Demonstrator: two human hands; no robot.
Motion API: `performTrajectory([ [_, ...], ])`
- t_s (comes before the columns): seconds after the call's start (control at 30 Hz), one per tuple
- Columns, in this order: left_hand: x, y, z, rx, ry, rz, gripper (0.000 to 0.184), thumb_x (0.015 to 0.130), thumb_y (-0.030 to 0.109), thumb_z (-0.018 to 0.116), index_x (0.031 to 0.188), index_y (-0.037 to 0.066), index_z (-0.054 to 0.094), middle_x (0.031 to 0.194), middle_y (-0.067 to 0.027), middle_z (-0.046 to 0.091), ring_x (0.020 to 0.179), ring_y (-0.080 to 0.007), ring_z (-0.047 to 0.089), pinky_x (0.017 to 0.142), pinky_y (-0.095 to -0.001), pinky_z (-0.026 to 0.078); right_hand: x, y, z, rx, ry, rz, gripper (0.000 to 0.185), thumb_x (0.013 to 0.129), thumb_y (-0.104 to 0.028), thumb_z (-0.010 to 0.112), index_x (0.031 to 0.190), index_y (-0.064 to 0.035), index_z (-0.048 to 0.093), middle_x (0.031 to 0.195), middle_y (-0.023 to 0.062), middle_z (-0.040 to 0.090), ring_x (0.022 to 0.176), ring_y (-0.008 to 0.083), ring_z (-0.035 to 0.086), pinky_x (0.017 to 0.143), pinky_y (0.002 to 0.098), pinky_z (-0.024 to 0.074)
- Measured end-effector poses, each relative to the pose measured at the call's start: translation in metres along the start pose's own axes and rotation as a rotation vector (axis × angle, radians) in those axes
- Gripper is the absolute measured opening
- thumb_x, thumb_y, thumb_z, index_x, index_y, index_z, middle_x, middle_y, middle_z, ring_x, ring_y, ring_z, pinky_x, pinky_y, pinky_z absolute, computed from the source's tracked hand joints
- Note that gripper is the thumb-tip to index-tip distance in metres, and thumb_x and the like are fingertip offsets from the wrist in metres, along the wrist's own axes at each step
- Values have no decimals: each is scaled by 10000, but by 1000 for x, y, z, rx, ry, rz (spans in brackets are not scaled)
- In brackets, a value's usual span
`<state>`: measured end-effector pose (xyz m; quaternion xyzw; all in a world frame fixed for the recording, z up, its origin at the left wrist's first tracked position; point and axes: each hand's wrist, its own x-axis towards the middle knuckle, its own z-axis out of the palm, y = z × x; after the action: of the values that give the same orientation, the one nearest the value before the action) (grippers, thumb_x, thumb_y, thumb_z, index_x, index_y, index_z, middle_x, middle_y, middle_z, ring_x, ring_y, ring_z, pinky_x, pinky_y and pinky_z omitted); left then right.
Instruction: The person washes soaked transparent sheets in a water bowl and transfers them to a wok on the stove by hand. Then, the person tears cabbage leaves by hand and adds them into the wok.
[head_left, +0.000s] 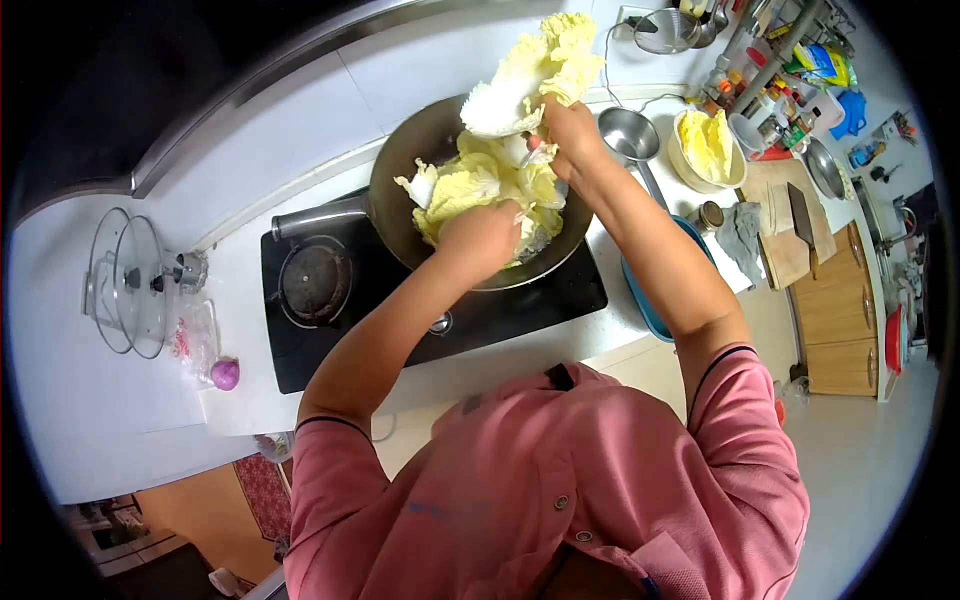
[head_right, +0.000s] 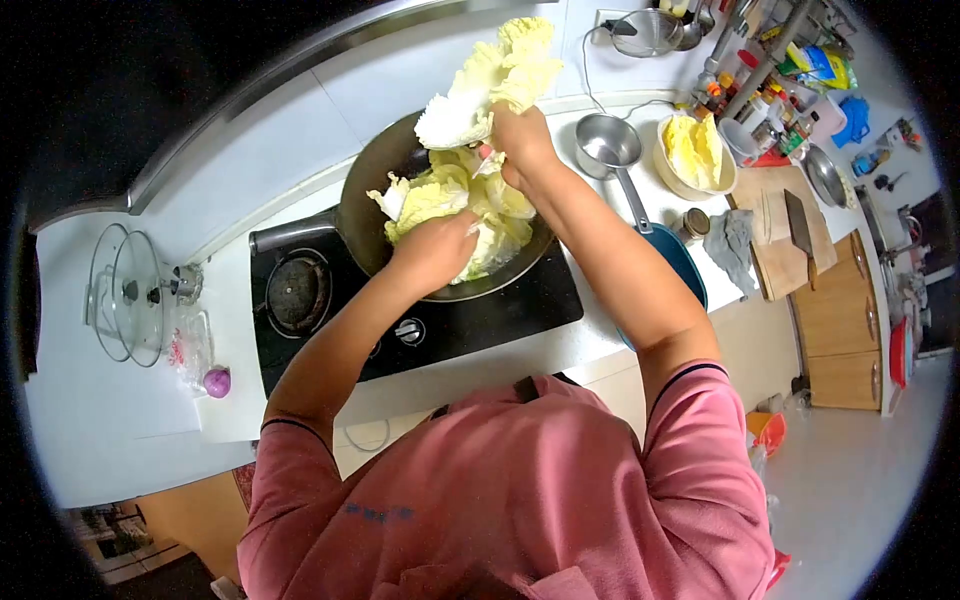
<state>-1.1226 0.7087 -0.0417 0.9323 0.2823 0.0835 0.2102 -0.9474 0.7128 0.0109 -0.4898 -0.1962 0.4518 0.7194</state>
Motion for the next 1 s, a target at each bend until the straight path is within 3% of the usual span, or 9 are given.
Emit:
performTrajectory([
  [0.13,3,16,23,121,348,285,181,820,163,577,927,26,629,809,-167,644,735,-354,646,662,-479,508,-1,-6,-16,-11,17,-4,129,924,-78,474,990,9,543,821,86,586,537,155,505,429,275,431],
  [0.27,20,20,37,115,-32,45,263,830,193,619,1031,31,576,903,-229,643,816,-402,645,734,-501,507,-6,-13,-32,9,-12,7,116,906,-86,506,980,-5,545,825,77,585,548,151,509,433,270,434],
  [0.37,29,34,29,94,-124,-120,302,816,132,646,1082,29,546,802,-215,655,766,-402,656,695,-484,518,-6,-15,-47,53,-39,11,127,884,-74,518,988,-5,546,836,77,585,564,145,513,427,262,432],
  [0.4,30,26,37,70,0,-51,329,802,104,670,1088,24,528,722,-207,650,679,-411,650,645,-473,521,-6,-16,-51,55,-51,17,131,881,-70,518,990,-3,546,838,77,586,565,142,513,425,258,431],
  [0.47,34,16,37,-103,35,9,328,815,115,665,1089,12,516,682,-176,646,573,-333,650,530,-434,514,-6,-21,-59,59,-80,26,140,873,-63,517,994,0,546,842,76,586,569,137,513,419,251,430],
  [0.57,38,46,14,-281,-287,-452,255,851,127,621,1048,-10,534,648,-119,640,489,-215,620,422,-373,474,-5,-25,-66,66,-79,18,159,861,-56,518,1006,3,547,846,72,588,561,128,510,412,243,428],
  [0.67,39,38,26,-277,-352,-486,206,882,182,574,893,-23,582,630,-78,633,463,-136,587,355,-316,423,-7,-31,-69,95,-121,19,167,855,-61,524,1008,1,552,855,67,590,570,127,515,415,241,430],
  [0.87,43,30,17,-86,-502,-330,311,861,281,595,738,3,661,657,-102,658,503,-209,608,537,-376,506,-10,-36,-73,84,-162,46,191,841,-70,539,1018,-1,567,881,67,597,632,128,535,426,236,430],
  [1.0,30,31,16,94,-272,13,194,806,258,639,806,81,717,705,-94,669,666,-284,650,655,-405,508,-7,-34,-77,96,-184,52,207,835,-69,544,1028,1,566,888,69,599,629,129,539,432,236,434],
])
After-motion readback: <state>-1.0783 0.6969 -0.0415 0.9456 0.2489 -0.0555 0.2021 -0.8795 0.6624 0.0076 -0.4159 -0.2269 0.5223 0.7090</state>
